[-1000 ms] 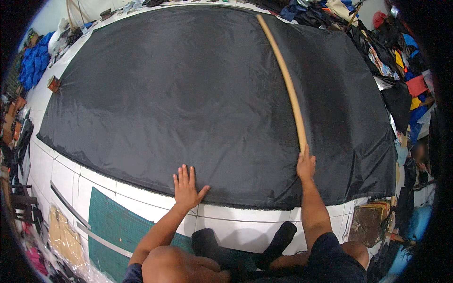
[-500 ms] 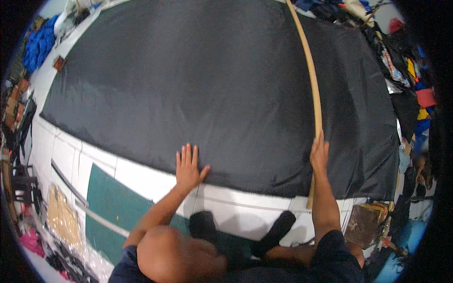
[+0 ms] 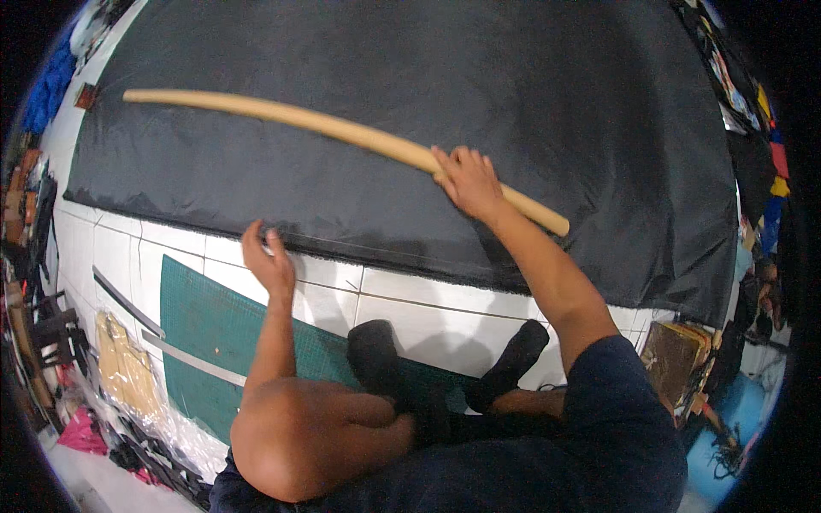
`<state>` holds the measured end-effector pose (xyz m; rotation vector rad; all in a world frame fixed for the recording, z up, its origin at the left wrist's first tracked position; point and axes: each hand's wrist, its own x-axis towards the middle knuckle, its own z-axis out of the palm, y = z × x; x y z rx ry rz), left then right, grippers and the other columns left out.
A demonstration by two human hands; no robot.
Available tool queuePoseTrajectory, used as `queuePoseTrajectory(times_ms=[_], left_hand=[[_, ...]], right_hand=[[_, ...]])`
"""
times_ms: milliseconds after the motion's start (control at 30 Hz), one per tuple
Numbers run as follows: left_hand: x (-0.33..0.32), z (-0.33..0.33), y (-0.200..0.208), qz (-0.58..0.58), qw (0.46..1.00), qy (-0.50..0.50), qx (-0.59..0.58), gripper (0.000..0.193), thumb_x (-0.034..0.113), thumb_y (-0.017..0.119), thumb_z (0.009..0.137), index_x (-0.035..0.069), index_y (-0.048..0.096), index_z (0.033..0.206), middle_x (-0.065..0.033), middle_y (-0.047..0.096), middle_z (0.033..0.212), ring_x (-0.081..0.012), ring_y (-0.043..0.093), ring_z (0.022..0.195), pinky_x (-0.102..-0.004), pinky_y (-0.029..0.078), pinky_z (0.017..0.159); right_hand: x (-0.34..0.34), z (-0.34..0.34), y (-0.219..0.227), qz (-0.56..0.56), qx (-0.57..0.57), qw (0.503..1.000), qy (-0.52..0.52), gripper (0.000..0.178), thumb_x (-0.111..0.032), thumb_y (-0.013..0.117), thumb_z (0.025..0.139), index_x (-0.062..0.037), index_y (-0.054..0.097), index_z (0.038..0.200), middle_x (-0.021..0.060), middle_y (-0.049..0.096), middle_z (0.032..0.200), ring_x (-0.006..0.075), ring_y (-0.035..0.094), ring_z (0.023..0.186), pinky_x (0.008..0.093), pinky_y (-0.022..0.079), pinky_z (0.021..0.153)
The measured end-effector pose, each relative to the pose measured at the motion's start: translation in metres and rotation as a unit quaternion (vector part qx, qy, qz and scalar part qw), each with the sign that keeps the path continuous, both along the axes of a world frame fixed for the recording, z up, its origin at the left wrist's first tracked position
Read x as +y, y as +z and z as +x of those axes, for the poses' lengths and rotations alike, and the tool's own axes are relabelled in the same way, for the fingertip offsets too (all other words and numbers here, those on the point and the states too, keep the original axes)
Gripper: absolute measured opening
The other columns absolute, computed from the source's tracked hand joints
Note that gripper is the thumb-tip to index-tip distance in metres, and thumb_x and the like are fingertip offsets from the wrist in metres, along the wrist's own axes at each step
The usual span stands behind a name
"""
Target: The person spreads a large black fabric on the floor, uses a wooden stick to measure and align it, then cuts the fabric with scissors. The person also handles a silver reflective sheet, folding and placing it aside.
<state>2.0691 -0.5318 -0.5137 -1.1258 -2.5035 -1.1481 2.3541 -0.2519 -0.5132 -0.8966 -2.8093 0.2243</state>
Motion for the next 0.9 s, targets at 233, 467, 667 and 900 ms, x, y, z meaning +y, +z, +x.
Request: queuePoseTrajectory(times_ms=[233,467,667,900], left_hand=[[-0.031,-0.056,-0.023,0.027,0.973,0.228,-0.037,0.040,0.030,0.049,0.097,-0.005,0.060,0.112,-0.0209,0.058,0.105,-0.0337,0.054,0.099,-0.0422,0.042,0.088],[-0.075,-0.116,-0.041,-0.009,0.936,0.353,-0.006,0.039,0.032,0.051,0.095,-0.002,0.061,0.110,-0.0213,0.059,0.107,-0.0358,0.054,0.104,-0.0455,0.041,0.092],[-0.106,-0.179,-0.024,-0.118,0.911,0.393,-0.045,0.050,0.037,0.052,0.093,-0.001,0.052,0.126,-0.0221,0.050,0.129,-0.0386,0.043,0.123,-0.0505,0.031,0.104],[-0.118,-0.216,-0.051,-0.243,0.867,0.433,-0.026,0.063,0.046,0.046,0.095,-0.001,0.043,0.137,-0.0288,0.033,0.145,-0.0435,0.024,0.139,-0.0525,0.015,0.115]], right_hand=[[-0.079,0.041,0.019,-0.089,-0.073,0.986,0.118,0.052,-0.033,0.057,0.092,-0.0181,0.045,0.140,0.0111,0.053,0.105,0.0289,0.052,0.097,0.0430,0.040,0.081],[-0.087,0.031,0.027,-0.123,-0.068,0.981,0.131,0.052,-0.032,0.060,0.090,-0.0149,0.048,0.138,0.0127,0.055,0.101,0.0295,0.054,0.096,0.0440,0.042,0.082],[-0.091,-0.018,0.054,-0.151,-0.107,0.977,0.101,0.054,-0.034,0.060,0.091,-0.0209,0.045,0.141,0.0126,0.052,0.095,0.0310,0.054,0.090,0.0453,0.047,0.075],[-0.078,-0.207,0.049,-0.144,-0.035,0.986,0.073,0.049,-0.032,0.046,0.099,-0.0236,0.037,0.146,0.0173,0.051,0.093,0.0350,0.055,0.085,0.0480,0.049,0.075]])
